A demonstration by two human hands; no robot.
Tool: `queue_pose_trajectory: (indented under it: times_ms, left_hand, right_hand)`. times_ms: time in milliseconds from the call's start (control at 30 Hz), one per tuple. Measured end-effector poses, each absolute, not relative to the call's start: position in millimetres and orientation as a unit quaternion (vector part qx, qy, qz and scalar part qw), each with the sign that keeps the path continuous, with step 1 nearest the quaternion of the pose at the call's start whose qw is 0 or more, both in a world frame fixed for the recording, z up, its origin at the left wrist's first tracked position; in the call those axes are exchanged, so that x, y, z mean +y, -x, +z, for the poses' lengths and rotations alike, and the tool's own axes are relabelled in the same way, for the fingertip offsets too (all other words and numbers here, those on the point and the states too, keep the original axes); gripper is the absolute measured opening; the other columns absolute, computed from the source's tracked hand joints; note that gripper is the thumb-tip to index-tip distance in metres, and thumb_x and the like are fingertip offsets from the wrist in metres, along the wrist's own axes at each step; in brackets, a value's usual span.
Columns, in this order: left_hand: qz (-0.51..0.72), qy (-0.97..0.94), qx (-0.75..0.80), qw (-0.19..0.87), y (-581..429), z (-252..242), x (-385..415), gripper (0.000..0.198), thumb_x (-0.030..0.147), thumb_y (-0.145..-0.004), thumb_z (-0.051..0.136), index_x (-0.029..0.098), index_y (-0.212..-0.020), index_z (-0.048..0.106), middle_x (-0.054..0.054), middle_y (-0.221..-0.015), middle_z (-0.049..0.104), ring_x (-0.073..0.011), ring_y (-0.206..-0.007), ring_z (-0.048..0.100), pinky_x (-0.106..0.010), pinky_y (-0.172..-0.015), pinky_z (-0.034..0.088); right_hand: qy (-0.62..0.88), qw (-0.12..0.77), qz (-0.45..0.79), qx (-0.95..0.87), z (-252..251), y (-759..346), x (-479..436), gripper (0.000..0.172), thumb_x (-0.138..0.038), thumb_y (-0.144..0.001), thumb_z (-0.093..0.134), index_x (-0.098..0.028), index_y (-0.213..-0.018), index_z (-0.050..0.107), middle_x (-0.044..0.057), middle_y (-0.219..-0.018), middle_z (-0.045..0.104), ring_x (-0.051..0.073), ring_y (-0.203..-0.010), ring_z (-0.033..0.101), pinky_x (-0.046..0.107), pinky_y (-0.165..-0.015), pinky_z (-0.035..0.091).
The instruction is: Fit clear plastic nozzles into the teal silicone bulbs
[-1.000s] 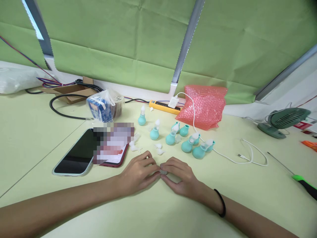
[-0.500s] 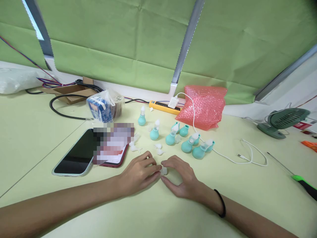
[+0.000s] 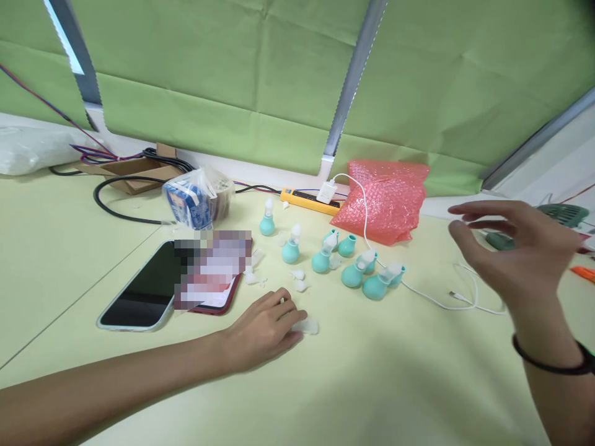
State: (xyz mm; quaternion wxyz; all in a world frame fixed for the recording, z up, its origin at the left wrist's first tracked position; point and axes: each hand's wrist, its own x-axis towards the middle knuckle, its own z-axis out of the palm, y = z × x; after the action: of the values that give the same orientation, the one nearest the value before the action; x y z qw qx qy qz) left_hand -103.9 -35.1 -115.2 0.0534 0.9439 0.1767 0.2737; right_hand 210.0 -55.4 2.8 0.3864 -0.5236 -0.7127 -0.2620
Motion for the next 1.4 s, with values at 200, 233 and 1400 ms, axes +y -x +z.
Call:
queue_pose_trajectory:
  times_ms: [200,233,1400]
  left_hand:
    - [0.305,-0.932,0.170,0.100,102.2,-115.9,-33.8,0.014,0.013,-0.074,0.048,0.010,-0.086,0.055,-0.006,-0.066,0.054,-0.0175,-0.071,0.043,-0.028,-0.061,0.044]
    - [0.307,-0.932,0.165,0.103,102.0,-115.9,-33.5,0.014,0.013,-0.074,0.048,0.010,-0.086,0.055,-0.006,-0.065,0.054,-0.0174,-0.071,0.043,-0.028,-0.061,0.043]
    - [0.451,-0.874,0.100,0.150,111.4,-119.5,-34.2,0.034,0.007,-0.075,0.053,0.012,-0.108,0.046,-0.009,-0.083,0.056,-0.0141,-0.073,0.054,-0.024,-0.059,0.048]
  right_hand:
    - [0.686,0.086,0.133,-0.710,-20.8,-259.2,-24.3,0.048,-0.034,-0.063,0.063,-0.020,-0.107,0.052,0.006,-0.082,0.063,0.017,-0.064,0.060,0.028,-0.056,0.047]
    - [0.686,0.056,0.173,-0.705,-26.7,-257.6,-20.5,0.053,-0.035,-0.062,0.063,-0.019,-0.110,0.050,0.007,-0.085,0.062,0.017,-0.066,0.060,0.028,-0.059,0.047]
    - [0.551,0.207,0.133,-0.798,-77.2,-83.2,-81.5,0.027,-0.015,-0.065,0.052,-0.020,-0.085,0.035,0.001,-0.073,0.046,0.014,-0.059,0.046,0.023,-0.050,0.037]
